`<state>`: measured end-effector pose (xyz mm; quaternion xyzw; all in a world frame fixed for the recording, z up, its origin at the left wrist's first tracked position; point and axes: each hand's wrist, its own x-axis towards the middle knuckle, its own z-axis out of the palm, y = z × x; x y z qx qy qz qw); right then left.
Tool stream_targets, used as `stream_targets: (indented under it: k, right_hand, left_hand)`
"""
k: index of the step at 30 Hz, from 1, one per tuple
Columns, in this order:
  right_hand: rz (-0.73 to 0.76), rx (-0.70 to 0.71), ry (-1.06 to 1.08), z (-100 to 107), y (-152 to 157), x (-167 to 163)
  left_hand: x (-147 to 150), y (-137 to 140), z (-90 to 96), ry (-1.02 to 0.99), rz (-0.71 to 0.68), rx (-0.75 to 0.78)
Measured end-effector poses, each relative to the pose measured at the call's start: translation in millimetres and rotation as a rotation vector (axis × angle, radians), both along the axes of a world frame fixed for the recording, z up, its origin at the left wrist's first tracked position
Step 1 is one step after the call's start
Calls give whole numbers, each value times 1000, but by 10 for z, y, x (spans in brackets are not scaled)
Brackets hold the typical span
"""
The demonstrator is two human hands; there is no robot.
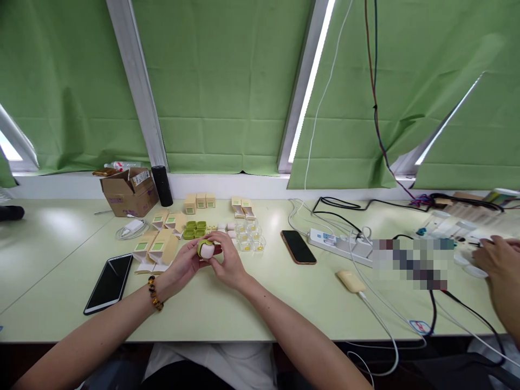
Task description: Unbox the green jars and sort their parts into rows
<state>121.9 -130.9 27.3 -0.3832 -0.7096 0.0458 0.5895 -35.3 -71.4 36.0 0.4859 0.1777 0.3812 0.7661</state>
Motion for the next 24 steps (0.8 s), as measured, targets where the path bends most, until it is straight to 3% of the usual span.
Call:
stream_targets:
  k: [4,7,11,14,18,24]
  right_hand:
    - [-82,78,-50,20,-20,46]
    - [-155,123,-100,46,-24,90]
    - [-239,169,-224,53,-17,133]
    - [-284,190,-341,36,-13,134]
    - [-324,165,-426,42,-26,116]
    - [-417,114,-198,75,-7,195]
  left_hand:
    - [-53,40,33,80,191,174]
    - [-93,48,32,136,310,403]
    - [-112,-23,23,260,424,812]
    - [-76,-85,-4,366,442,928]
    - [6,-71,-60,305,367,752]
    - [19,42,-23,20,229,287]
